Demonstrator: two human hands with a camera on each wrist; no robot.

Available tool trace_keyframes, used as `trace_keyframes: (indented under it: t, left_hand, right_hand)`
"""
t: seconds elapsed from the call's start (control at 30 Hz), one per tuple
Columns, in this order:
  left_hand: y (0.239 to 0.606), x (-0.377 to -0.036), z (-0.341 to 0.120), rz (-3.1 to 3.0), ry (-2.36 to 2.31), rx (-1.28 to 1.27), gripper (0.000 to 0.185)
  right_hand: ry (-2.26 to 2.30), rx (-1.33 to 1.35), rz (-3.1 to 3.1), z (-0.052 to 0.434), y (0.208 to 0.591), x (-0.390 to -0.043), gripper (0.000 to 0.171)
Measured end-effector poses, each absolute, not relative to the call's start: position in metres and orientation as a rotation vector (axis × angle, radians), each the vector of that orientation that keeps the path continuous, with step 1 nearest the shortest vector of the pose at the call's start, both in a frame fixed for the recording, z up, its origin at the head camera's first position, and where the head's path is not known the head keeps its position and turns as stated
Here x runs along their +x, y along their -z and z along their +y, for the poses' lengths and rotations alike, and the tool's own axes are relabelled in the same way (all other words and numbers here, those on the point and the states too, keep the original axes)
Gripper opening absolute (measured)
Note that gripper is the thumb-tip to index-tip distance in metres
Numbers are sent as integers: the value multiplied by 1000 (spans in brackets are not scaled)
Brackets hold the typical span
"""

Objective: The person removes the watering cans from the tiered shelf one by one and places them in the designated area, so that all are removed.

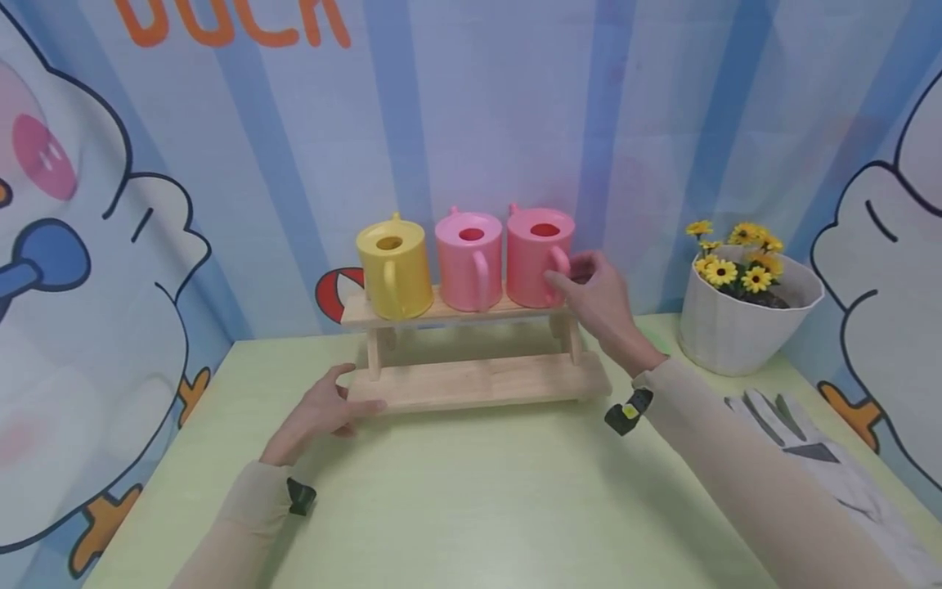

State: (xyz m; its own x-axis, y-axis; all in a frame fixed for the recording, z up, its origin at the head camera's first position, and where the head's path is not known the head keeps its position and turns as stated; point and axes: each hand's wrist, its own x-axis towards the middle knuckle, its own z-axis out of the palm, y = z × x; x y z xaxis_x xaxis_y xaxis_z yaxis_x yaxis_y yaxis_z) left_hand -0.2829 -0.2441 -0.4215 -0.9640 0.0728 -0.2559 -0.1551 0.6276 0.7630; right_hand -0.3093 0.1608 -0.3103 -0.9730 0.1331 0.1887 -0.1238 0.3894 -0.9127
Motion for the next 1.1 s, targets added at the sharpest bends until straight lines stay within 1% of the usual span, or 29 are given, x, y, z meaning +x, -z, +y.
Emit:
trace_keyframes:
  t: [0.57,0.73,0.9,1.1]
  left_hand:
    - [428,-284,-243,2589,-1321,-84,106]
    - [428,-286,-243,2595,-1331,-78,104]
    - [430,-286,-242,2591,-1350,-80,101]
    - [431,-285,-242,2596,-1341,-93,101]
  right_hand:
    - [-1722,-150,-2393,139,308,-326,34]
    - [-1792,-182,-2376,137,306,-331,34]
    - [-1833,-164,-2322,137,310,-336,32]
    - [-1838,-145,-2269,134,316,-340,33]
